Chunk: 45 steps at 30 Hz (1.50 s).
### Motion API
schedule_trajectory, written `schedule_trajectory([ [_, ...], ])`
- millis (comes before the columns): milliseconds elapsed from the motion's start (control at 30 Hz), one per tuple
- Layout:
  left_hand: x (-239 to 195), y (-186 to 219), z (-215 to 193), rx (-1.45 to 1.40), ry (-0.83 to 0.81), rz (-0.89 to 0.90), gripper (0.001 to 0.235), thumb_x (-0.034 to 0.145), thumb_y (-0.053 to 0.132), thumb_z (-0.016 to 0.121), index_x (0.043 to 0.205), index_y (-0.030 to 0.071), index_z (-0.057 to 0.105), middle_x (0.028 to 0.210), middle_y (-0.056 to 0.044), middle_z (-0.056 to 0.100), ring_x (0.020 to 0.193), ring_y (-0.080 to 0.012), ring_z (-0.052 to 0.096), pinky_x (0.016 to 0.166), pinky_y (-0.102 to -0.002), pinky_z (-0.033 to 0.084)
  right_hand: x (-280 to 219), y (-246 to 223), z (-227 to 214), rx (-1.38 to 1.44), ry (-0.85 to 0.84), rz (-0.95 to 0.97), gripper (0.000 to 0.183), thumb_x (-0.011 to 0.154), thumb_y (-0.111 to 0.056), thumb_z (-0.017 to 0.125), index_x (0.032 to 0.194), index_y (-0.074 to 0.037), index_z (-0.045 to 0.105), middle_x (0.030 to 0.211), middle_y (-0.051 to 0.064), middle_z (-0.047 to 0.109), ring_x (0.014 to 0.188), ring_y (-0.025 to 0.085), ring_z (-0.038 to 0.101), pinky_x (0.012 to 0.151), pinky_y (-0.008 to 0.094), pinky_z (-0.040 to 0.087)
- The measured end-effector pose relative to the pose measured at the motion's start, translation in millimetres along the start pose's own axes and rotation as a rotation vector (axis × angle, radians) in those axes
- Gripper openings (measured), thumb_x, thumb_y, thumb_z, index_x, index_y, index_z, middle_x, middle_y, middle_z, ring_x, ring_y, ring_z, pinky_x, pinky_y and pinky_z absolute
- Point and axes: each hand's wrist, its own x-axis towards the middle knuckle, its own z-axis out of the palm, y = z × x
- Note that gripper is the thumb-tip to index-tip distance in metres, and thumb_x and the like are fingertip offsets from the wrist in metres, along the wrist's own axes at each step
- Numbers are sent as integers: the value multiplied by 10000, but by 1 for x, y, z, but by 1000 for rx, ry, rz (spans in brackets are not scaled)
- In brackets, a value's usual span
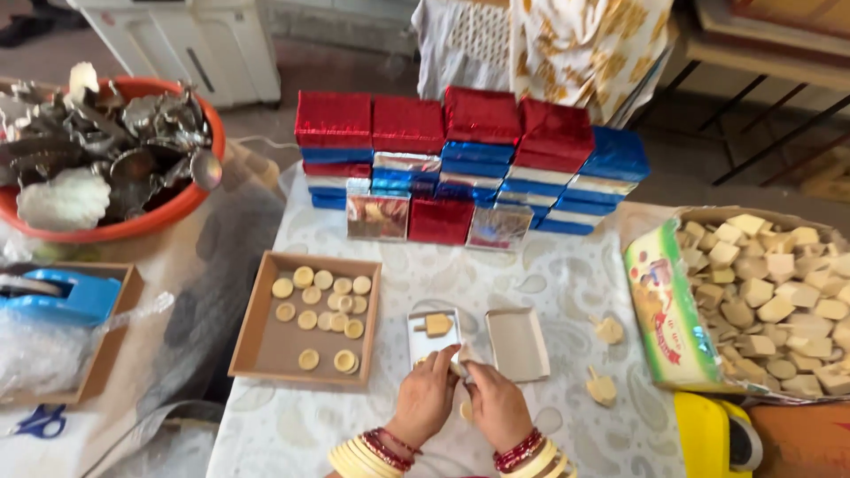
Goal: The person wraps small wooden objects in silver foil and red paper, placing them into a small cardboard box.
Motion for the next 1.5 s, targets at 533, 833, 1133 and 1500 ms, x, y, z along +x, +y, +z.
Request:
schedule_trajectory([
  [533, 42, -85, 29, 209, -86, -192, 280, 813, 154, 745, 1081, 137, 665, 999, -104, 689, 921, -352, 674, 768, -459, 541, -93, 144, 92, 256, -105, 663, 210, 833, -119, 804, 996, -23, 713, 809, 70, 738, 722, 113, 652, 715, 254, 522],
  [833, 49, -81, 68, 586, -356, -115, 385, 716, 249, 806, 999, 82, 605, 991, -107, 686, 950, -316, 680, 793, -454, 526, -119, 157, 111, 742, 139, 627, 112, 908, -71, 714, 999, -7, 712, 876, 9, 748, 802, 51, 619, 722, 227, 511],
  [1133, -2, -83, 21, 442, -123, 60, 108, 915, 209, 678, 994, 134, 681, 894, -62, 687, 827, -281, 672, 736, -416, 530, -120, 152, 107, 629, 167, 594, 128, 898, -79, 732, 1007, -14, 717, 835, 11, 749, 759, 49, 609, 687, 228, 512],
  [1500, -78, -117, 44, 404, -353, -48, 405, 738, 271, 856, 1031, 85, 648, 1004, -117, 677, 980, -328, 650, 794, -433, 530, -102, 147, 106, 503, 188, 725, 192, 880, -196, 743, 985, -36, 731, 732, 19, 667, 648, 116, 554, 631, 287, 477],
])
